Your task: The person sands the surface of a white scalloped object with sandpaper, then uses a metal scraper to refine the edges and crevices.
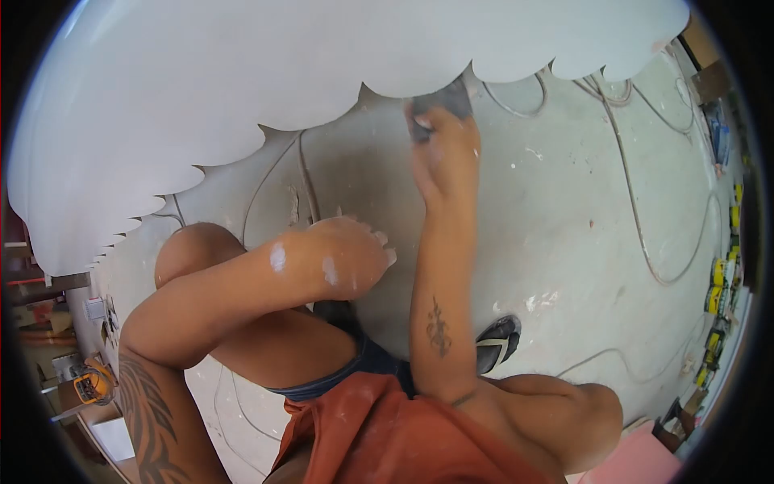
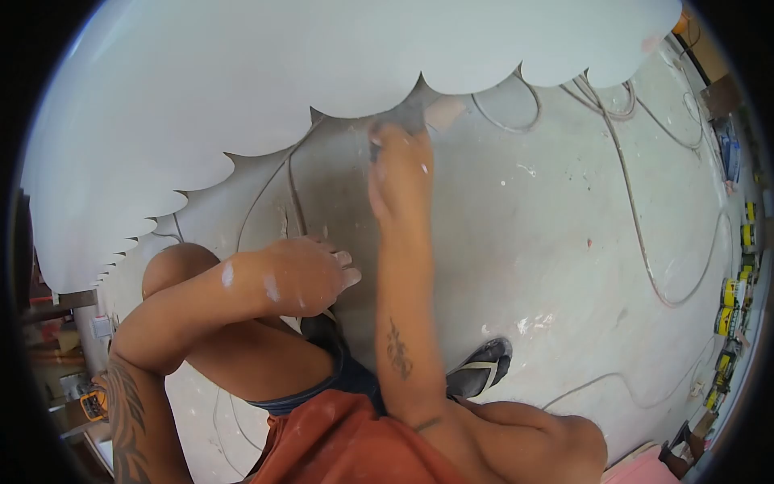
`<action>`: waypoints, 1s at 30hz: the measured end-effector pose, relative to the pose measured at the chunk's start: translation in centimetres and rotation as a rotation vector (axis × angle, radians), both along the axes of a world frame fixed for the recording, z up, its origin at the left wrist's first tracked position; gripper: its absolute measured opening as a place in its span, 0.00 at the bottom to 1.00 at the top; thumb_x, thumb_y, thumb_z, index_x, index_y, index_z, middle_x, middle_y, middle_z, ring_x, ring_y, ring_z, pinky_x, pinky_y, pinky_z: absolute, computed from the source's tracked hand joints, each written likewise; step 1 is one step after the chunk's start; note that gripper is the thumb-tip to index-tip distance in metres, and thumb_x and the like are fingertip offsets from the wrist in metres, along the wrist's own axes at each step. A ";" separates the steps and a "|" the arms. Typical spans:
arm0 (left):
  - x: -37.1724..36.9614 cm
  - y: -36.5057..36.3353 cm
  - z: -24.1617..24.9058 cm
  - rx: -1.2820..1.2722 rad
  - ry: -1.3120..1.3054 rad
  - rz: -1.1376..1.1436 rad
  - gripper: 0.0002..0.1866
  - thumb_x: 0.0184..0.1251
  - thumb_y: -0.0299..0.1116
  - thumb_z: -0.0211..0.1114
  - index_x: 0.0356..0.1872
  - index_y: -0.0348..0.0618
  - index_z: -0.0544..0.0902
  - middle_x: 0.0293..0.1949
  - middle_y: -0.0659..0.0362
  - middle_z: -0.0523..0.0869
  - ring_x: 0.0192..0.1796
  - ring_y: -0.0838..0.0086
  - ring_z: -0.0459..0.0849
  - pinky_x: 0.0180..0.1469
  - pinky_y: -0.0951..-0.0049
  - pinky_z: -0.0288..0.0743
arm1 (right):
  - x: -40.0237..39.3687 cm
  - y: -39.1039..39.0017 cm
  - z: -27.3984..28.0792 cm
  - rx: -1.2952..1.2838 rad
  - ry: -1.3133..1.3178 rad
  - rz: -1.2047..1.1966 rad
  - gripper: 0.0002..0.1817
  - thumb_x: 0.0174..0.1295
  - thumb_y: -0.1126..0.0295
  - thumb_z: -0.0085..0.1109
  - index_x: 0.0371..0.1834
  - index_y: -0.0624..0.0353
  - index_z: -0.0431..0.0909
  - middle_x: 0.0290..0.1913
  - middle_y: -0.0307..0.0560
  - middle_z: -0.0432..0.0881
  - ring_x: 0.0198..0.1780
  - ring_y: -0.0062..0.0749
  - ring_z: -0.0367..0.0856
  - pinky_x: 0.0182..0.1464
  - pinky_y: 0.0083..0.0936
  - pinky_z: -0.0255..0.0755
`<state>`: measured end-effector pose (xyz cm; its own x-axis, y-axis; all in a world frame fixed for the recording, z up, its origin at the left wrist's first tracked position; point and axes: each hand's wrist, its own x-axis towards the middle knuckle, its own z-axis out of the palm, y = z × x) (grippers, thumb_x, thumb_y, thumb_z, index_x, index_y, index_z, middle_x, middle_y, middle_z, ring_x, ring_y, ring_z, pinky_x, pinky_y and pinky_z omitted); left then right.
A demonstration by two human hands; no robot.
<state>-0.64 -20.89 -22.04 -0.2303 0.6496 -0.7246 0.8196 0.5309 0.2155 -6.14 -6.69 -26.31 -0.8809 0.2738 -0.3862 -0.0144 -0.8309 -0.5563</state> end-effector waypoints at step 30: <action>-6.3 5.1 0.0 1.231 -1.194 1.418 0.44 0.73 0.33 0.61 0.85 0.36 0.50 0.80 0.48 0.66 0.76 0.55 0.74 0.77 0.57 0.71 | 2.6 8.4 -6.0 0.092 0.007 -0.208 0.22 0.53 0.90 0.50 0.55 0.78 0.71 0.53 0.56 0.76 0.57 0.45 0.78 0.64 0.51 0.85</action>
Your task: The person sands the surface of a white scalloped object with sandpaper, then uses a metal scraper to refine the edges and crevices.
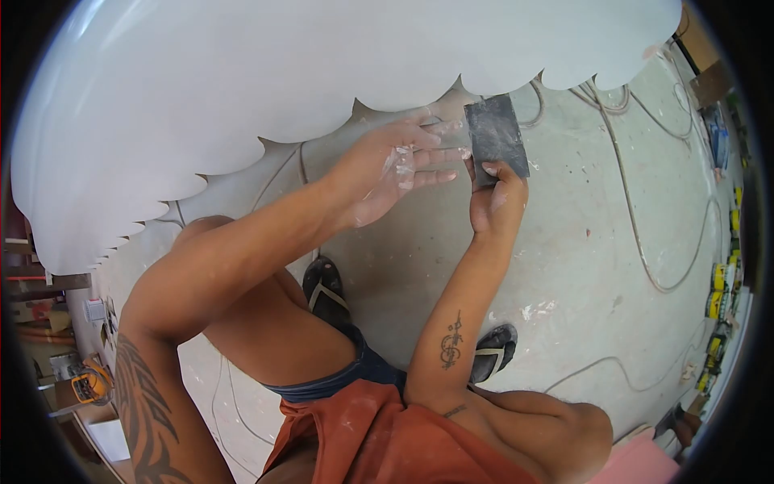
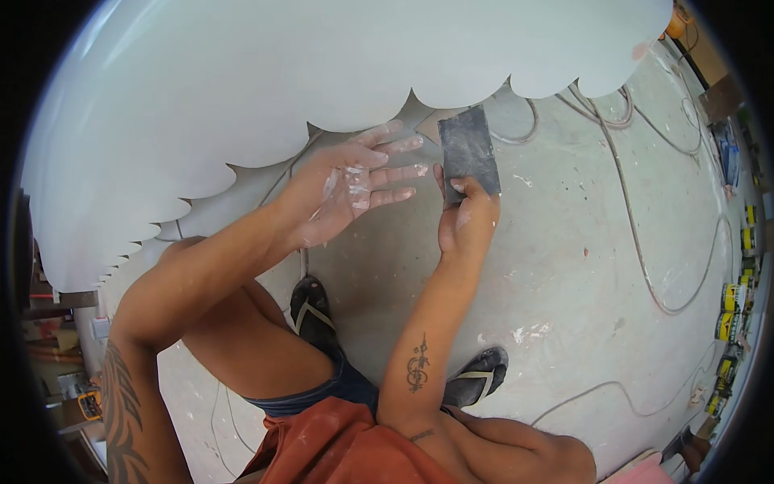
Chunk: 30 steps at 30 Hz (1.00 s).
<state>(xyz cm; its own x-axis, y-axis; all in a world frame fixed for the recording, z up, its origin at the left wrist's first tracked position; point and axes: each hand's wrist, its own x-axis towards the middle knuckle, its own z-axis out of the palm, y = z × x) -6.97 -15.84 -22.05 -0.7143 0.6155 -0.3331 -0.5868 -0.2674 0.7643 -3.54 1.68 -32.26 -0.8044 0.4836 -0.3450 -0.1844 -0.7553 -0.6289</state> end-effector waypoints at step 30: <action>0.5 -0.2 0.8 -0.037 0.098 0.041 0.39 0.70 0.31 0.57 0.82 0.36 0.59 0.77 0.49 0.70 0.72 0.57 0.78 0.73 0.61 0.74 | 0.2 0.2 0.2 0.032 0.018 -0.010 0.23 0.58 0.89 0.48 0.59 0.83 0.69 0.59 0.64 0.75 0.60 0.52 0.77 0.66 0.56 0.84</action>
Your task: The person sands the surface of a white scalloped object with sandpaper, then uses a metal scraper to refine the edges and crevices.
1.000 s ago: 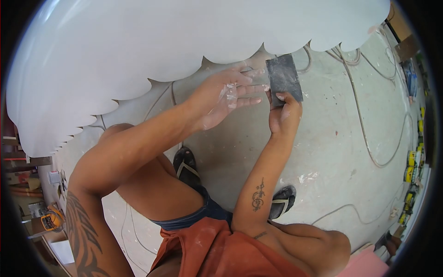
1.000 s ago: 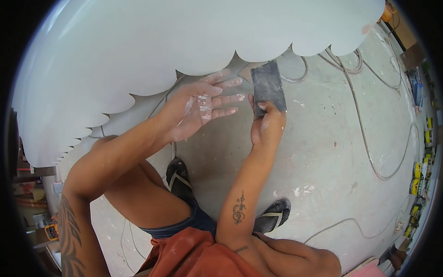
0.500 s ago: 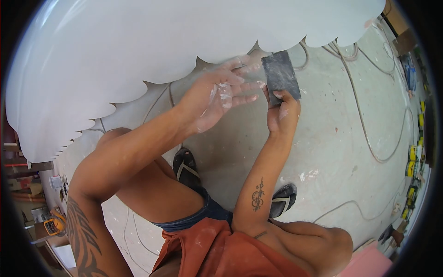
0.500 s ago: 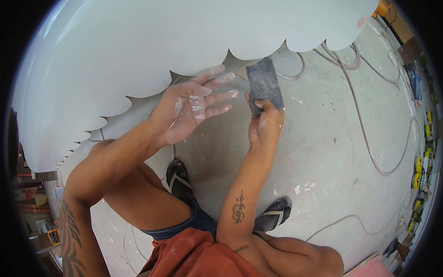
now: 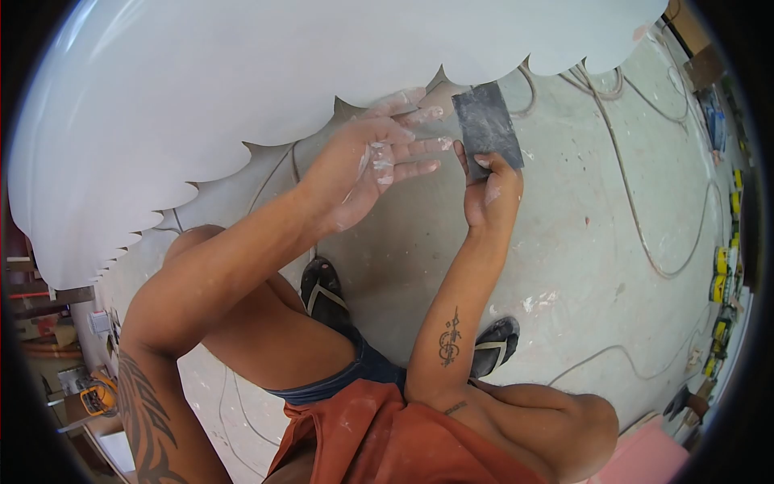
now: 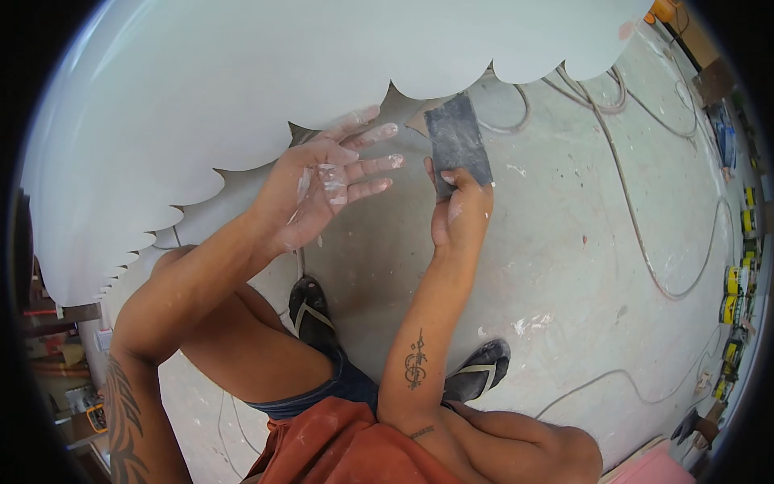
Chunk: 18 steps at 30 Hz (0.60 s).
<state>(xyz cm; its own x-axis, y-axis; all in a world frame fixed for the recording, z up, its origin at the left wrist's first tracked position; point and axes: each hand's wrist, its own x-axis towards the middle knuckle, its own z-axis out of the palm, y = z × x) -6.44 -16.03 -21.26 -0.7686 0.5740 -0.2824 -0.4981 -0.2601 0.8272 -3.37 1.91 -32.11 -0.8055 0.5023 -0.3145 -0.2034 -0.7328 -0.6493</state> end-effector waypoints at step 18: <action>1.1 0.1 0.3 -0.085 0.031 -0.013 0.40 0.73 0.28 0.53 0.85 0.41 0.52 0.76 0.46 0.69 0.68 0.58 0.82 0.71 0.59 0.75 | 0.2 -0.3 0.7 0.016 -0.017 -0.019 0.24 0.57 0.88 0.48 0.60 0.82 0.68 0.62 0.63 0.74 0.61 0.54 0.78 0.67 0.55 0.83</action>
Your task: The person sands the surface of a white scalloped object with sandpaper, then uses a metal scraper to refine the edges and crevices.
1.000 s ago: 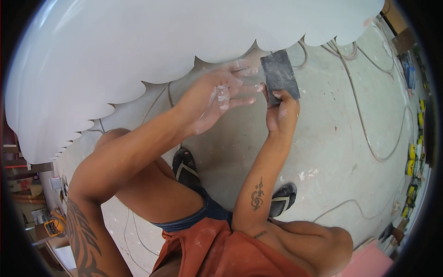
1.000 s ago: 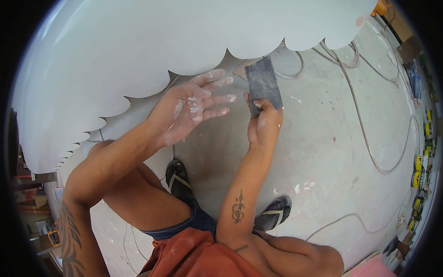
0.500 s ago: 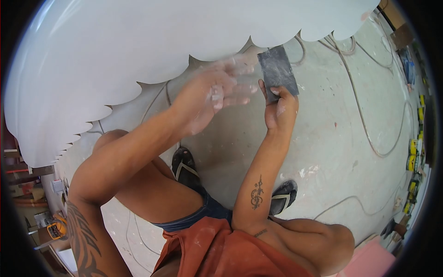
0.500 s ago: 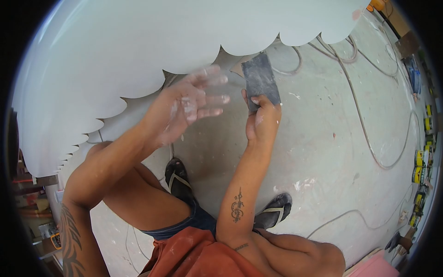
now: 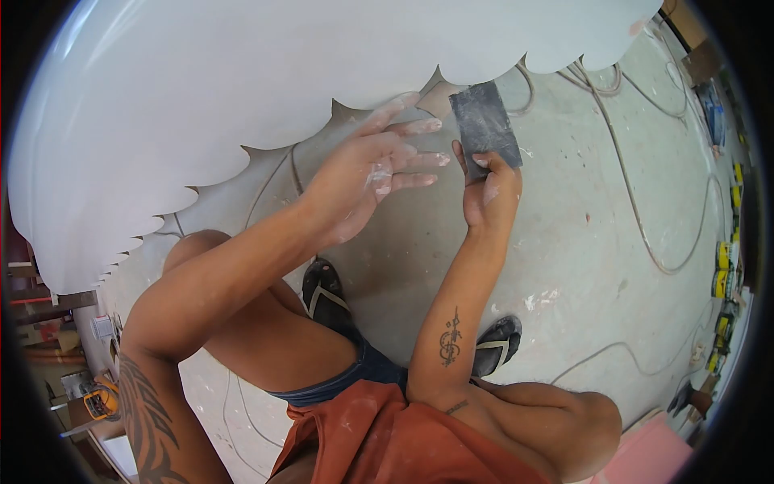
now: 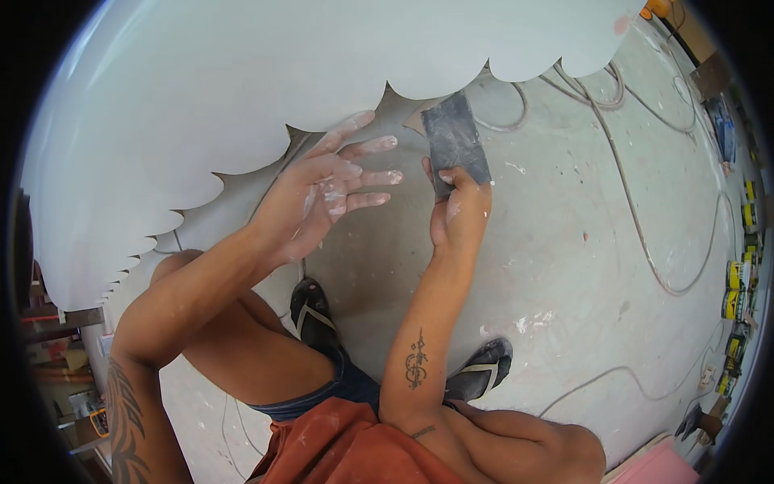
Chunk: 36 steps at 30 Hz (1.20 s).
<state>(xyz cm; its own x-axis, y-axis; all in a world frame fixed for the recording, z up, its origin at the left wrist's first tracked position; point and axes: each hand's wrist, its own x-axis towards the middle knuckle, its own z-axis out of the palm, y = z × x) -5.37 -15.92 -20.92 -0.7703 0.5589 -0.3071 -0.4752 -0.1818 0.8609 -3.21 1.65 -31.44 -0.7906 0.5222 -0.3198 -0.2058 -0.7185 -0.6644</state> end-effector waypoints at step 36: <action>0.2 0.9 0.5 -0.169 0.070 -0.041 0.42 0.74 0.27 0.54 0.86 0.40 0.48 0.75 0.48 0.71 0.65 0.61 0.83 0.68 0.62 0.76 | -0.2 -0.3 0.2 -0.021 0.001 0.001 0.23 0.57 0.88 0.48 0.58 0.82 0.69 0.60 0.64 0.75 0.60 0.54 0.79 0.66 0.55 0.84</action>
<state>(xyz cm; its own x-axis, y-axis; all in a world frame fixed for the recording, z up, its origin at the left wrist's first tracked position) -5.13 -15.04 -20.44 -0.7710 0.5349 -0.3457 -0.4170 -0.0137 0.9088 -3.44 1.35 -31.22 -0.7914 0.5145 -0.3301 -0.2057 -0.7326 -0.6488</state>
